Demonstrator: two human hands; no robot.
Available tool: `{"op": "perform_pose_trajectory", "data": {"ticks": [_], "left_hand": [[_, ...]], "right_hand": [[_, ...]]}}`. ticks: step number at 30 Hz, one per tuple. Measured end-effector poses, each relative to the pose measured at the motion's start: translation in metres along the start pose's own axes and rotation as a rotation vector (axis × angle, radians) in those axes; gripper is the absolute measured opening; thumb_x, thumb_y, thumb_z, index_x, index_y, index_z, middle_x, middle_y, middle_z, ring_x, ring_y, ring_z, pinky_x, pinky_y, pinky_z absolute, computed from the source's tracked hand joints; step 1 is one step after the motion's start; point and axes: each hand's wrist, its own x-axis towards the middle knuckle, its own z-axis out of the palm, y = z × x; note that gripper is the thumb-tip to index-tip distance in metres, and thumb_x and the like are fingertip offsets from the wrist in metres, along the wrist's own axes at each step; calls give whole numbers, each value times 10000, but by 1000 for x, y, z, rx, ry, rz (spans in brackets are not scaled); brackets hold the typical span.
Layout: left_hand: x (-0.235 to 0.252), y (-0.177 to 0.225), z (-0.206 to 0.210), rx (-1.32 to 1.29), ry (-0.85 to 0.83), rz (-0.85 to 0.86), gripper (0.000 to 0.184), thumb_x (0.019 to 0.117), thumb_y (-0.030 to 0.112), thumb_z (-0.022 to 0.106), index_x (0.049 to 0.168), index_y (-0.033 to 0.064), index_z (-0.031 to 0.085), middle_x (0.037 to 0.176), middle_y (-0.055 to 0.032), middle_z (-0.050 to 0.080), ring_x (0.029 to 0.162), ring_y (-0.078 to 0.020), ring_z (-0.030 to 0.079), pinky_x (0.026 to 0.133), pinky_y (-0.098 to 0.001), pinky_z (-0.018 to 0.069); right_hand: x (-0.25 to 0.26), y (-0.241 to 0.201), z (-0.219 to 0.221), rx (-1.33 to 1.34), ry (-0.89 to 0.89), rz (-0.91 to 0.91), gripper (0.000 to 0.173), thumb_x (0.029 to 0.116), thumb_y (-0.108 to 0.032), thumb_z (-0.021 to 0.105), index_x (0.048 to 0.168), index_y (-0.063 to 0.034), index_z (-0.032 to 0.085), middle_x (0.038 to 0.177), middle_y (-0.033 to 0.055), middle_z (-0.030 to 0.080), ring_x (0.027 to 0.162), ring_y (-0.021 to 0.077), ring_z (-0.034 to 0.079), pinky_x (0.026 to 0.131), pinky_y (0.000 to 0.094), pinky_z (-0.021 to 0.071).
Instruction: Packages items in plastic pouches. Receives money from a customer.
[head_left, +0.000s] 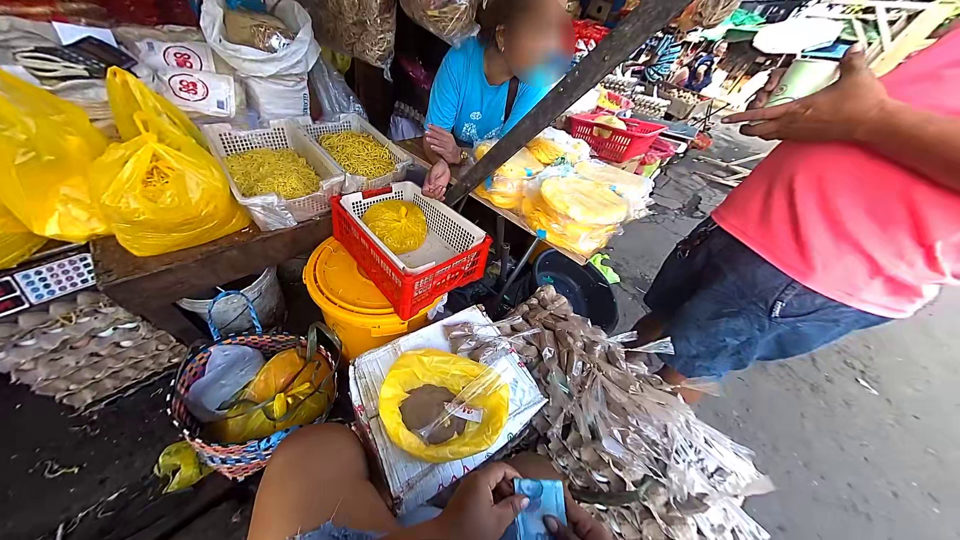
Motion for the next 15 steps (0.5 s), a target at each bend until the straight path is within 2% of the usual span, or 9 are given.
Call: {"op": "perform_pose_trajectory", "data": {"ticks": [3, 6, 8, 9, 10, 12, 13, 14, 15], "left_hand": [[-3, 5, -4, 44, -80, -109, 334, 1029, 198, 611, 1194, -92, 602, 999, -215, 673, 869, -266, 668, 845, -441, 549], [-13, 10, -6, 171, -72, 33, 290, 1058, 117, 516, 1202, -111, 624, 1057, -266, 674, 980, -335, 668, 931, -477, 516], [-19, 10, -7, 200, -66, 211, 312, 1038, 30, 491, 1281, -91, 644, 1207, -274, 686, 1164, -355, 667, 1063, -470, 483], [-20, 6, -8, 190, -76, 279, 323, 1026, 2, 482, 1290, -77, 650, 1228, -268, 682, 1193, -351, 655, 1080, -461, 471], [-20, 2, -10, 167, -91, 322, 332, 1010, -19, 480, 1285, -69, 659, 1230, -262, 684, 1195, -339, 654, 1079, -448, 471], [-20, -7, -15, 101, -112, 359, 338, 983, -54, 485, 1257, -64, 681, 1200, -252, 696, 1148, -296, 669, 1042, -404, 490], [-19, -11, -16, 84, -102, 379, 338, 967, -72, 487, 1231, -61, 697, 1159, -246, 706, 1102, -278, 679, 1011, -387, 505], [-19, -14, -17, 94, -81, 408, 337, 952, -87, 491, 1202, -57, 714, 1106, -246, 712, 1054, -279, 683, 980, -385, 516], [-18, -15, -17, 132, -60, 443, 339, 940, -93, 496, 1180, -43, 731, 1045, -244, 711, 1005, -288, 683, 947, -390, 527]], "right_hand": [[6, 1, 13, 183, 78, 60, 182, 1041, -16, 499, 1206, -42, 570, 937, -21, 761, 840, 91, 748, 828, 317, 633], [10, 4, 23, 268, 60, 52, 135, 1038, 1, 468, 1067, -65, 583, 863, -36, 744, 777, 53, 720, 759, 270, 612], [0, -65, 43, 223, 146, 344, 270, 1026, 79, 435, 879, -124, 537, 691, -92, 646, 619, -20, 618, 656, 172, 541], [-7, -95, 49, 211, 149, 398, 321, 1004, 119, 417, 842, -122, 552, 653, -110, 640, 581, -49, 601, 623, 137, 528], [-14, -109, 50, 223, 121, 348, 331, 974, 162, 396, 865, -97, 570, 673, -114, 657, 597, -70, 608, 623, 115, 527], [-27, -117, 49, 211, 56, 217, 284, 944, 194, 361, 1035, 16, 562, 831, -56, 678, 738, -59, 629, 707, 121, 529], [-30, -125, 49, 167, 57, 263, 303, 962, 184, 322, 1142, 60, 533, 915, -15, 671, 810, -29, 635, 763, 151, 527], [-29, -135, 51, 168, 101, 412, 371, 993, 163, 250, 1240, 54, 504, 997, 26, 674, 894, 22, 654, 852, 206, 533], [-15, -141, 52, 323, 223, 650, 434, 1036, 132, 179, 1252, 16, 537, 1021, 101, 697, 947, 130, 678, 950, 305, 517]]}}
